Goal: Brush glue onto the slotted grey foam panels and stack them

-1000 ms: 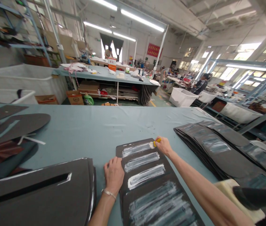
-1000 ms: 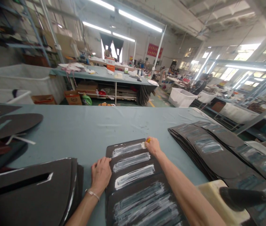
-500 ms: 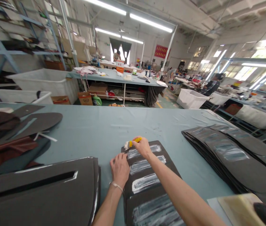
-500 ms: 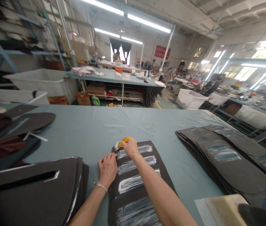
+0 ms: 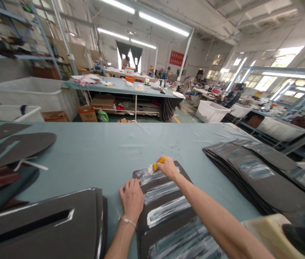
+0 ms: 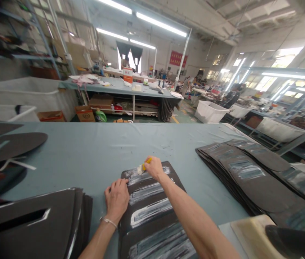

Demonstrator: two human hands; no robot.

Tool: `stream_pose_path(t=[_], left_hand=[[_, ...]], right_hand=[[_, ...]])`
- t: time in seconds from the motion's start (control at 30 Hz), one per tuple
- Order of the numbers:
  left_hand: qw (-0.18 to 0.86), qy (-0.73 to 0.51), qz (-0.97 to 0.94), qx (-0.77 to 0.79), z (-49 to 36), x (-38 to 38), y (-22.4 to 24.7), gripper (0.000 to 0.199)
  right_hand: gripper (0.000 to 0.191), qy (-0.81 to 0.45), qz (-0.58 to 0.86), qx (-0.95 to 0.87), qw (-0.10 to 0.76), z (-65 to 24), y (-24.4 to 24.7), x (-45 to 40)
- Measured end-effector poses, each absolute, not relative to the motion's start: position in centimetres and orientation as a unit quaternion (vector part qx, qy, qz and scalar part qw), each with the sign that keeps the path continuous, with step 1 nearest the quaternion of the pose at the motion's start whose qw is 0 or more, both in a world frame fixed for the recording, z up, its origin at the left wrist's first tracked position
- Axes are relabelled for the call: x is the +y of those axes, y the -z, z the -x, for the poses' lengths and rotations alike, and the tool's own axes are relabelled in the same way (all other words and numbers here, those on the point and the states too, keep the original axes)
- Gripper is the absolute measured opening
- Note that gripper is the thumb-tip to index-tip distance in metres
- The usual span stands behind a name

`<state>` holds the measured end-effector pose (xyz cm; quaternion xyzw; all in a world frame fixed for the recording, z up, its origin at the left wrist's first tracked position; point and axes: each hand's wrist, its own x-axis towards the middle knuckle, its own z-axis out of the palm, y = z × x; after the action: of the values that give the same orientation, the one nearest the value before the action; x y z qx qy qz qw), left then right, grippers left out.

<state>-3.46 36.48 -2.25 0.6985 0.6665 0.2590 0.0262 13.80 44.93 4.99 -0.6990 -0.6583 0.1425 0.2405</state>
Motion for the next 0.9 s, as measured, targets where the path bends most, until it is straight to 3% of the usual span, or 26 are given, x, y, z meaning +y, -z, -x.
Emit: stream_pose_path(t=[0.2, 0.37, 0.5, 0.6, 0.77, 0.9], left_hand=[[0.011, -0.259, -0.698, 0.667, 3.4, 36.5, 2.5, 0.031], [0.026, -0.26, -0.697, 0.668, 3.3, 36.4, 2.1, 0.031], [0.034, -0.258, -0.695, 0.67, 3.4, 36.3, 1.7, 0.031], [0.038, -0.258, -0.695, 0.67, 3.5, 36.2, 1.8, 0.031], [0.051, -0.281, -0.69, 0.666, 3.5, 36.3, 2.2, 0.032], [0.108, -0.325, -0.638, 0.69, 3.3, 36.4, 2.0, 0.029]], right_hand=[[0.022, -0.027, 0.814, -0.55, 0.186, -23.0, -5.4, 45.9], [0.022, 0.004, 0.796, -0.571, 0.199, -19.8, -5.1, 46.1], [0.02, -0.132, 0.698, -0.632, 0.309, -13.3, -4.0, 45.3], [0.02, -0.223, 0.662, -0.635, 0.329, -12.8, -3.4, 45.0], [0.024, -0.098, 0.791, -0.522, 0.305, -21.4, -4.5, 45.1], [0.024, -0.056, 0.786, -0.534, 0.306, -22.7, -5.6, 44.2]])
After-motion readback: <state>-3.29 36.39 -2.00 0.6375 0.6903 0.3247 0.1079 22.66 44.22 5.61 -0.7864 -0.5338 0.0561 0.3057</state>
